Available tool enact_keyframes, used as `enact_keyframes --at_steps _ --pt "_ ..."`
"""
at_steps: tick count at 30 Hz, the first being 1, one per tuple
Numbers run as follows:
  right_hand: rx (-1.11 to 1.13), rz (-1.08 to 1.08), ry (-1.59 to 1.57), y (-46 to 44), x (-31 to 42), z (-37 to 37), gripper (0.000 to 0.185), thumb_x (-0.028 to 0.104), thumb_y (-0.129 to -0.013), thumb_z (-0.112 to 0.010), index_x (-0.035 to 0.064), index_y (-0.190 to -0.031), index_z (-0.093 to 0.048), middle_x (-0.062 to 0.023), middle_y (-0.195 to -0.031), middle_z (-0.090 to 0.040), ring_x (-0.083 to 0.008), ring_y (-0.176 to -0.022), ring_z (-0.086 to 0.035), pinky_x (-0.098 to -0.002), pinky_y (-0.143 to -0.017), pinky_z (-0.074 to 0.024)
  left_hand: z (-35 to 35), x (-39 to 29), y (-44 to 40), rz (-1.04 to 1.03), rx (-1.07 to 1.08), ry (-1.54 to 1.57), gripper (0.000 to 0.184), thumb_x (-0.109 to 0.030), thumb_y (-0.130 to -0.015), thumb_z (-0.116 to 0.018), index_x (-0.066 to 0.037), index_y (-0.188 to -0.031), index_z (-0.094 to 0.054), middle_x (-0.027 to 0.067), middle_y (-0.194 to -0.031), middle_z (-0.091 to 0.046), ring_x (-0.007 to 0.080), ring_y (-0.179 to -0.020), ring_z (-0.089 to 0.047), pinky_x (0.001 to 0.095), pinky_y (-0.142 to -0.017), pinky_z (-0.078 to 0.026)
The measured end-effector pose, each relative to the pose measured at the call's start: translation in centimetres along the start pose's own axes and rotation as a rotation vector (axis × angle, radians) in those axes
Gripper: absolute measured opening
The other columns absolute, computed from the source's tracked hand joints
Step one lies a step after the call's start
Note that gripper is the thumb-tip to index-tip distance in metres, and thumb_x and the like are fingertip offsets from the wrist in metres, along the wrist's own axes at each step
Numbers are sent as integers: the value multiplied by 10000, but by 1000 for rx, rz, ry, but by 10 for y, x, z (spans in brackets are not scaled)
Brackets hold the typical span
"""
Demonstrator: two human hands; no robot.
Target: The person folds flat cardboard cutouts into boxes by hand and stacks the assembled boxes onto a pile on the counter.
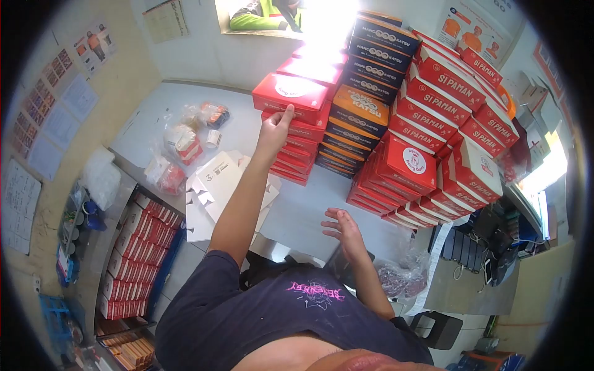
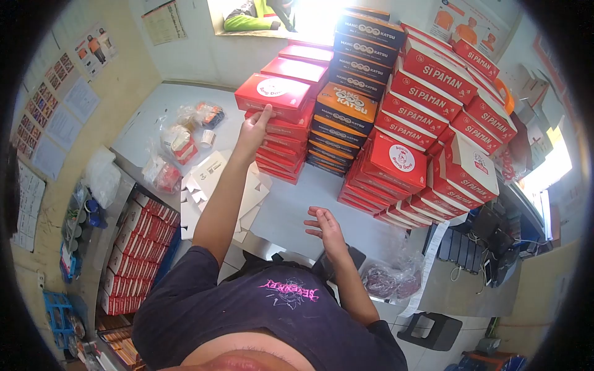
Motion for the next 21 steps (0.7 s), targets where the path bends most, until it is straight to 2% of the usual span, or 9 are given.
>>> enact_keyframes --at_steps 2,4,5,7,10,12,16,18,21 --pt "24 0 7 1 0 -2 492 440 -1084 -484 31 -1346 -555 -140 -1350 -581 -238 -1130 -640 -380 -932 -540 2 5 -4 -56 -1 -77 655 -606 -942 -657 8 -1164 -613 94 -922 -663 177 -848 -629 337 -747 -523" --pt "21 6 20 2 1 -1 511 452 -1079 -487 27 -1357 -545 -147 -1348 -582 -260 -1137 -640 -400 -937 -537 44 -8 -2 -277 -404 -113 628 -541 -936 -695 28 -1194 -629 130 -984 -672 229 -936 -629 370 -875 -503" --pt "14 11 25 3 -1 -2 531 463 -1074 -490 23 -1367 -535 -154 -1345 -583 -283 -1145 -640 -421 -941 -535 52 -5 -5 -261 -436 -112 628 -541 -936 -695 28 -1194 -629 130 -984 -672 229 -936 -629 370 -875 -503" --pt "35 -12 35 5 -6 -6 543 470 -1072 -490 21 -1375 -529 -157 -1351 -581 -287 -1142 -641 -424 -936 -535 52 -14 -10 -422 -389 -92 572 -482 -928 -725 25 -1181 -646 142 -1025 -683 226 -970 -635 374 -886 -511" --pt "56 -36 42 4 -15 -7 562 478 -1069 -488 16 -1388 -518 -161 -1362 -576 -294 -1148 -636 -429 -933 -533 53 -15 5 -338 -270 -97 523 -455 -925 -728 -9 -1189 -657 140 -1047 -691 234 -976 -650 369 -881 -521" --pt "35 -30 15 5 -18 -3 568 471 -1069 -487 11 -1402 -505 -165 -1374 -570 -300 -1175 -620 -430 -942 -525 66 -6 24 -388 -296 -178 568 -530 -908 -734 -57 -1208 -642 33 -885 -651 151 -799 -622 284 -745 -516" --pt "2 -40 0 15 -17 4 505 421 -1084 -482 14 -1381 -506 -174 -1385 -558 -285 -1164 -623 -415 -947 -522 114 119 58 -34 -142 -534 563 -519 -868 -769 -103 -1229 -653 113 -945 -703 236 -867 -689 335 -814 -544" --pt "6 -77 22 17 -29 12 492 408 -1082 -494 16 -1379 -509 -171 -1379 -562 -278 -1159 -626 -410 -945 -523 139 228 80 -10 -46 -1000 559 -511 -847 -793 -146 -1250 -661 124 -1150 -686 268 -1087 -661 440 -922 -529" --pt "19 -128 68 20 -43 14 461 376 -1080 -515 21 -1374 -518 -163 -1368 -568 -266 -1148 -631 -400 -940 -526 163 261 143 227 -125 -1220 562 -491 -807 -828 -195 -1258 -670 85 -1352 -599 264 -1298 -537 562 -1004 -470"
Point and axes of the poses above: each hand's wrist, its own y-axis away from the middle knuckle, its own z-axis out of the back of the hand, x = y × z, the point moved 9 cm from there along -y, towards the middle knuckle
